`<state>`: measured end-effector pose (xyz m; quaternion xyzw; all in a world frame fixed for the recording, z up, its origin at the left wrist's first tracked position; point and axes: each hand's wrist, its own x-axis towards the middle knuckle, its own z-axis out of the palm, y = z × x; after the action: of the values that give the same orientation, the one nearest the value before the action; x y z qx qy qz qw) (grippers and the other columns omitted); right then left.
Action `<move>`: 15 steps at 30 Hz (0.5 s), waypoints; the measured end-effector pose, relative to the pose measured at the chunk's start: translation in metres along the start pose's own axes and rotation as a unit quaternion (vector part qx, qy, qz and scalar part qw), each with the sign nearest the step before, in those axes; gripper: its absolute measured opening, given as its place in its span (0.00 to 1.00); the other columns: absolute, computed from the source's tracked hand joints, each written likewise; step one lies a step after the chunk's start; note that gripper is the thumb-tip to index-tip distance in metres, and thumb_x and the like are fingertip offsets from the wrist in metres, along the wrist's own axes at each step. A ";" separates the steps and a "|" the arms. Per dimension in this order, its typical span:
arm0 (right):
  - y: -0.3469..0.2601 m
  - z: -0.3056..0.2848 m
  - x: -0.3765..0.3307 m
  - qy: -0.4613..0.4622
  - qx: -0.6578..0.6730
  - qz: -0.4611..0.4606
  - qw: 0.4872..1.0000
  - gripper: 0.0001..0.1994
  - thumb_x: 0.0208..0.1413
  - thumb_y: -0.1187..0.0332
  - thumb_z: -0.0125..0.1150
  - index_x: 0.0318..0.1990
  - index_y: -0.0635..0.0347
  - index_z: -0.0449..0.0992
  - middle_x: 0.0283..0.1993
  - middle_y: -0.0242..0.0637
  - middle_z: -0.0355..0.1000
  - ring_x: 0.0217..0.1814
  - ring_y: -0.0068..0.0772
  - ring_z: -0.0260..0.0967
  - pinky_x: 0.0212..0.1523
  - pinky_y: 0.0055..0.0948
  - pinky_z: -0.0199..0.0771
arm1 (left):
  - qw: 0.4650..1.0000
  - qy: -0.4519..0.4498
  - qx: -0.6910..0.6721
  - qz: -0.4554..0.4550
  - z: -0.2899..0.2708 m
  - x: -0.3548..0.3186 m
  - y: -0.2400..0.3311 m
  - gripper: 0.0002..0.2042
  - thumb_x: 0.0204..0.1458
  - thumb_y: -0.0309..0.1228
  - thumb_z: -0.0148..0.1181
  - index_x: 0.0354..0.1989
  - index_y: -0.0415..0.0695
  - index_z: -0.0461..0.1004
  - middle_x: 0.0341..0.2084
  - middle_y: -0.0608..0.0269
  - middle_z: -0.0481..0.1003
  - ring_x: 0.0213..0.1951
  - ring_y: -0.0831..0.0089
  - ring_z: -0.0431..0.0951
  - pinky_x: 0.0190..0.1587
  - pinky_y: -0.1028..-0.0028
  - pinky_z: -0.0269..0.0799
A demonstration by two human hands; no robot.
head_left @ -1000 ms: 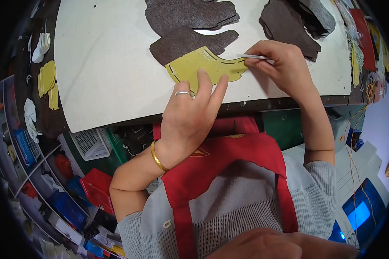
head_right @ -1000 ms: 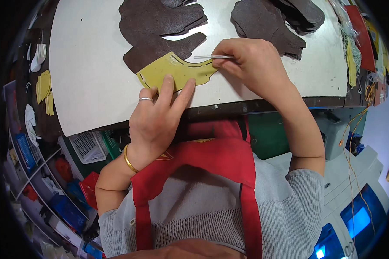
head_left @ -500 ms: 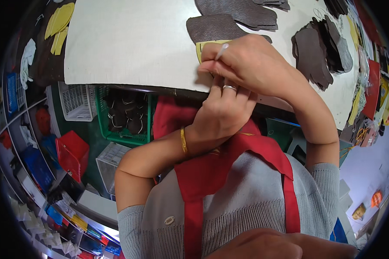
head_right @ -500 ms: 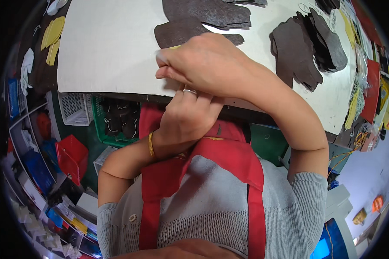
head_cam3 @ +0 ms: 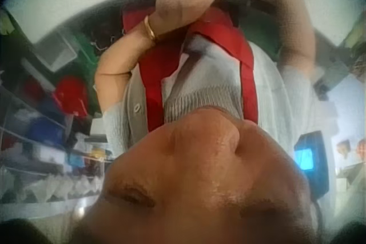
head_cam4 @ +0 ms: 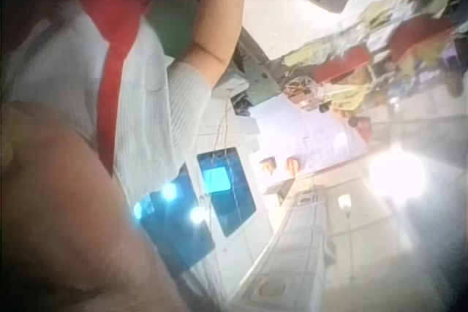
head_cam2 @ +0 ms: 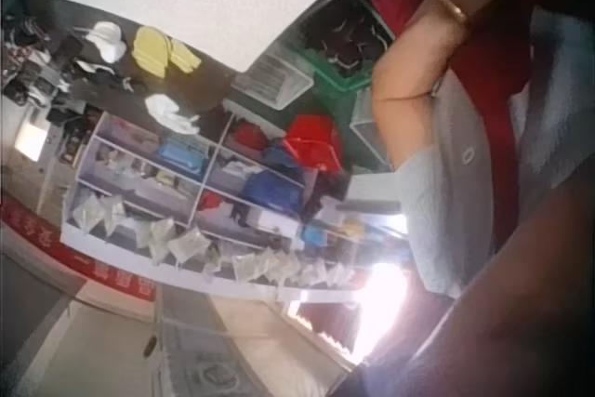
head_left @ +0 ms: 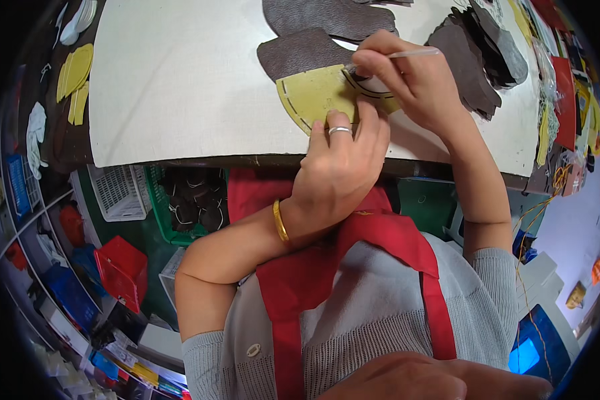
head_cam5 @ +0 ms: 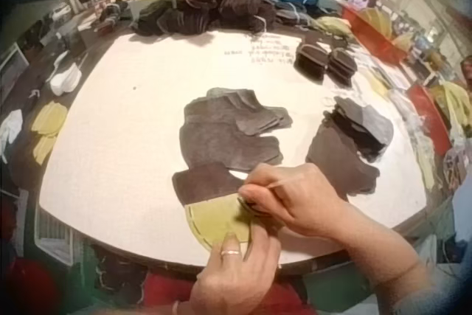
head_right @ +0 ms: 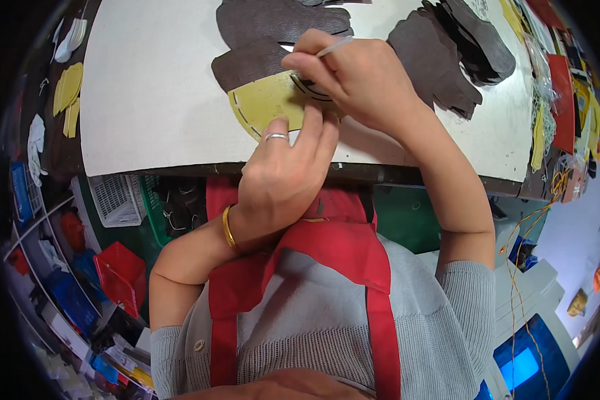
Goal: The person traces patterns onto leather pieces using a template and a pen, then stacks the leather pieces and secures them with a rubber band.
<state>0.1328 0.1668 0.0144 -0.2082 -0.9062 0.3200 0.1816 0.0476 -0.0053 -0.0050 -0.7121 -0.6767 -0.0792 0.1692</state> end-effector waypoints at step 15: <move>-0.004 -0.029 -0.044 0.037 0.012 0.085 0.996 0.14 0.68 0.61 0.55 0.35 0.63 0.74 0.30 0.45 0.75 0.35 0.51 0.76 0.37 0.45 0.74 | 0.998 0.044 -0.041 0.031 0.003 0.009 -0.014 0.07 0.49 0.30 0.58 0.37 0.47 0.78 0.38 0.67 0.77 0.27 0.74 0.69 0.26 0.79 0.69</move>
<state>0.1824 0.1565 0.0294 -0.2938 -0.8742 0.3370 0.1897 0.0343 0.0043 -0.0029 -0.7353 -0.6422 -0.1326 0.1714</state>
